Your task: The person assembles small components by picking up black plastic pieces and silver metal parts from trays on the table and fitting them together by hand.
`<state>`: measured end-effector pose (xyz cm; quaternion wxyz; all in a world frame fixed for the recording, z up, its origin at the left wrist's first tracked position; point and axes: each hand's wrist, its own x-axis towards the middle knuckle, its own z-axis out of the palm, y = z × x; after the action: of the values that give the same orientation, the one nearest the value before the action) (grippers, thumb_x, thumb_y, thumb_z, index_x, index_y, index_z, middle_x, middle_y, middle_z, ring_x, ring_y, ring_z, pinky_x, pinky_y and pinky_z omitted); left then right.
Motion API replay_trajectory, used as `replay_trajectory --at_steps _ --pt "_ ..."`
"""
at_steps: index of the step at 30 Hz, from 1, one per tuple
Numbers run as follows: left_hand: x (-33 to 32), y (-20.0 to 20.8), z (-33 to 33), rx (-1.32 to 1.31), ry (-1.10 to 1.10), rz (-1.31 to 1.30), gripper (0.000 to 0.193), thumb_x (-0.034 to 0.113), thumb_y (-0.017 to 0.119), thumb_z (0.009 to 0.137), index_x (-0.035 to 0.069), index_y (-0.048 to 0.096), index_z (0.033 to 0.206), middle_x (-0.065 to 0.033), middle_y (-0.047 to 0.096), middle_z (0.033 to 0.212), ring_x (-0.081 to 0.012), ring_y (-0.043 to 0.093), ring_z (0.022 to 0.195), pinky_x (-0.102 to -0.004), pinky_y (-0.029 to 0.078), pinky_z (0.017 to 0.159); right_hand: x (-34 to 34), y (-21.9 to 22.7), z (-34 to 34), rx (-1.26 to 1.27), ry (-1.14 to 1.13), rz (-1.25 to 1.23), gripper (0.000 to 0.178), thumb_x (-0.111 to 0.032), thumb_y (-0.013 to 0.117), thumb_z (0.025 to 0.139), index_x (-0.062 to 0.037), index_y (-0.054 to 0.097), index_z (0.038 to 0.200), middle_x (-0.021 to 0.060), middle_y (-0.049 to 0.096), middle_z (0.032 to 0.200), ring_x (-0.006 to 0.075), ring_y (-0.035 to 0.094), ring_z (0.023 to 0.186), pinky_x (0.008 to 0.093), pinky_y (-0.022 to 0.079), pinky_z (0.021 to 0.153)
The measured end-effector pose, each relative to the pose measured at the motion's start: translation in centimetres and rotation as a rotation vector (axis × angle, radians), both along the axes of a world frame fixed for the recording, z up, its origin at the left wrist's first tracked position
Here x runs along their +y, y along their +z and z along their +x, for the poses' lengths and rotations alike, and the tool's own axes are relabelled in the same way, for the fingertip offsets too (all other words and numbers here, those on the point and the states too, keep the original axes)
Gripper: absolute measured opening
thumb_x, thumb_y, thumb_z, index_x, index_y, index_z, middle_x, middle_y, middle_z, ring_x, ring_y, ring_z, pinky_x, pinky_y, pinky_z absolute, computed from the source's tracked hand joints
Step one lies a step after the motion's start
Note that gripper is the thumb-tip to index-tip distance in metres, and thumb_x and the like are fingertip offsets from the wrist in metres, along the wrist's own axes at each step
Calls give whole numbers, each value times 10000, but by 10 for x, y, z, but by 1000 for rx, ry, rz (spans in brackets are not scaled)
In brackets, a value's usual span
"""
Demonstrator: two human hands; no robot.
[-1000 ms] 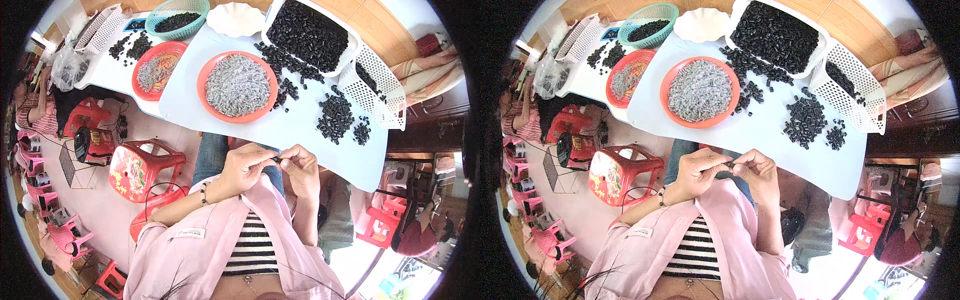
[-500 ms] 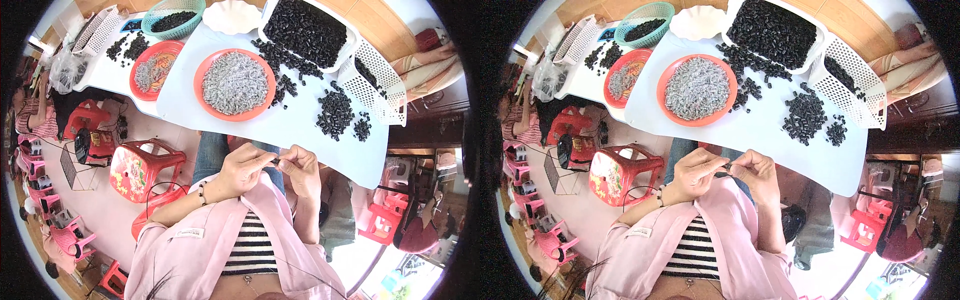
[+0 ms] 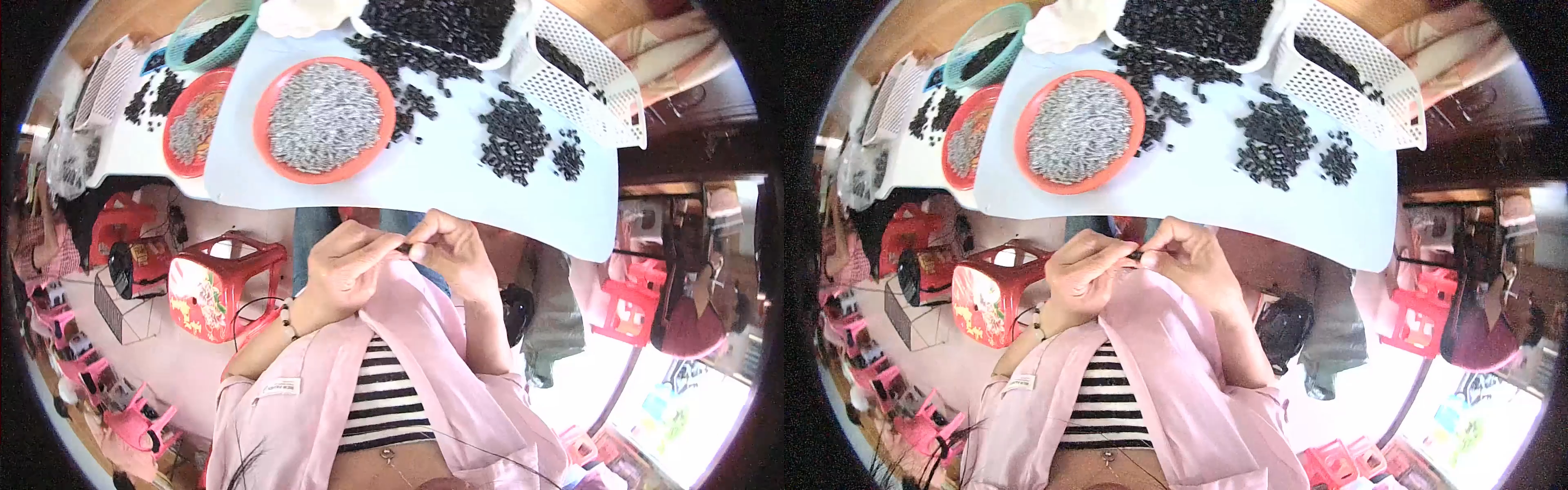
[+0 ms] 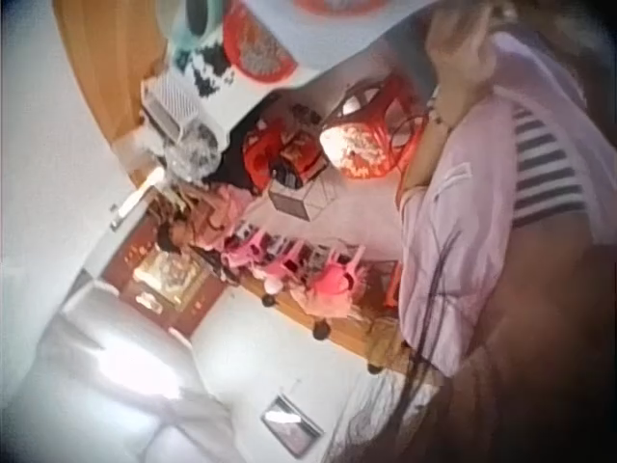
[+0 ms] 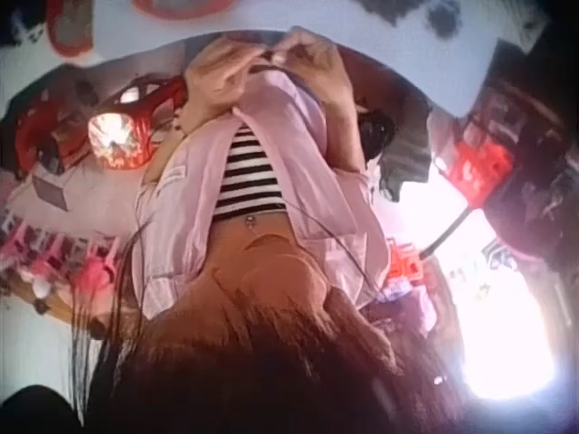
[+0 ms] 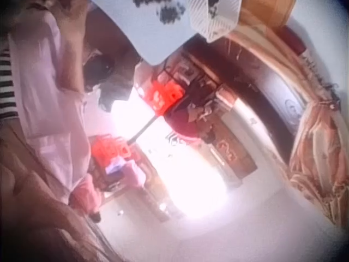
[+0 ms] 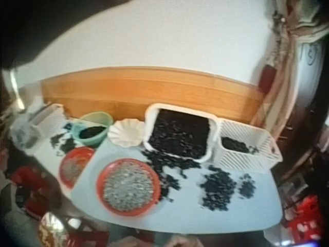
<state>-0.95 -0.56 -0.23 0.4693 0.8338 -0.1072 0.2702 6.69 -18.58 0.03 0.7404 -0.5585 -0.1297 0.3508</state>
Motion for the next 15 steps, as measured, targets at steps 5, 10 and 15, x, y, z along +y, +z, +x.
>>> replay_trajectory --at_steps 5,10,15 --pt "-6 -2 3 36 -52 26 428 -164 650 643 -4 721 1033 -97 669 816 -233 607 663 -313 492 579 -10 -12 0 115 34 56 124 -29 733 847 1 618 814 56 666 828 99 610 785 243 483 724" --pt "-15 -5 13 25 -124 83 459 -179 625 620 -18 715 1041 -96 646 797 -235 595 657 -315 465 559 -20 -10 0 68 -3 16 116 6 711 835 -2 610 781 38 655 773 90 597 745 247 476 711" --pt "-22 -8 16 45 -115 63 400 -166 641 657 -22 712 1023 -101 644 801 -231 593 657 -311 468 562 -22 -14 -2 65 -34 -51 142 -16 711 853 -12 596 770 35 653 764 84 593 746 239 474 707"
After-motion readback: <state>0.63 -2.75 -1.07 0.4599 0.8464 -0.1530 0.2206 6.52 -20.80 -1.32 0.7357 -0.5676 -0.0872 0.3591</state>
